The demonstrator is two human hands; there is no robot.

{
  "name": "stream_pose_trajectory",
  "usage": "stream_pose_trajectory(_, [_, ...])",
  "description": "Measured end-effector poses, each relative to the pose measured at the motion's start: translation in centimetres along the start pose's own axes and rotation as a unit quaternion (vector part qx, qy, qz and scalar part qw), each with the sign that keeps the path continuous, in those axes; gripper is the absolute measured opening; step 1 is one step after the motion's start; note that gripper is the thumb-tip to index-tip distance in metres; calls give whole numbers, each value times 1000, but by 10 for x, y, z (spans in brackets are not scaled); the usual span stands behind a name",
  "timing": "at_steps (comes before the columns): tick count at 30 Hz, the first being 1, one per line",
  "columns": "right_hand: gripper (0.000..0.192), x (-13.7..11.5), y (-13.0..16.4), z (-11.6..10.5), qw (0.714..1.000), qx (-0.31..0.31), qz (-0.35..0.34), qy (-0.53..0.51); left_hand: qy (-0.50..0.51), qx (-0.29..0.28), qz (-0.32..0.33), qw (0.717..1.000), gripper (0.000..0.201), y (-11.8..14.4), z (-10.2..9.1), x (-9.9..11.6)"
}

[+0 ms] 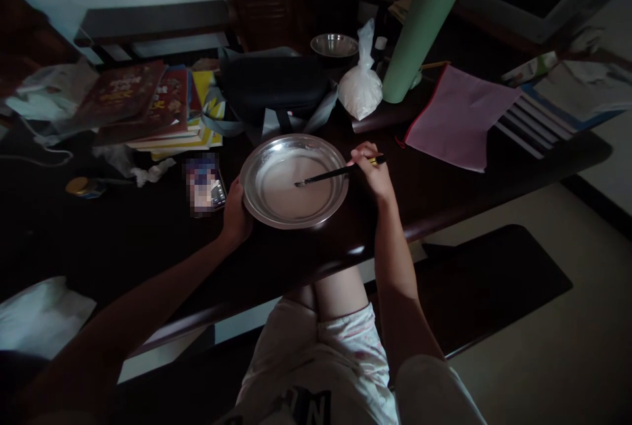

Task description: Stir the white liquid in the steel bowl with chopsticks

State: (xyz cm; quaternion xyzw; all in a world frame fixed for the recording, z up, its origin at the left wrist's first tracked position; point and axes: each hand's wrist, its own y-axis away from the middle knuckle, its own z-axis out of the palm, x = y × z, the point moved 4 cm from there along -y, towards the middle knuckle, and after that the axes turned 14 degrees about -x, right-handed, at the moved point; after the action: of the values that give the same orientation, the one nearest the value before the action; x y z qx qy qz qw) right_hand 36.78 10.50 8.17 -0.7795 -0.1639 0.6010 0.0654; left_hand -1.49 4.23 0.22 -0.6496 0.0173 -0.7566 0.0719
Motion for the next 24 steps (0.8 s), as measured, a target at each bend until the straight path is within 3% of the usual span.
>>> stream_pose_trajectory(5, [75,0,0,8,998,-68,-13,9,0,3,-2,1000,74,0,-1,1])
stream_pose_trajectory(10, [76,-2,2,2,1000,-12,-2,2,5,-7,-12,1000,70,0,-5,-4])
stream_pose_trajectory(15, [84,-9,1,10,998,-64,11,6,11,-9,-18,1000,72,2,-6,-3])
stream_pose_trajectory(20, [84,-7,2,2,1000,10,15,13,0,-5,-15,1000,71,2,-2,-1])
stream_pose_trajectory(24, [68,-7,2,4,999,-47,16,3,8,-4,-13,1000,70,2,1,-1])
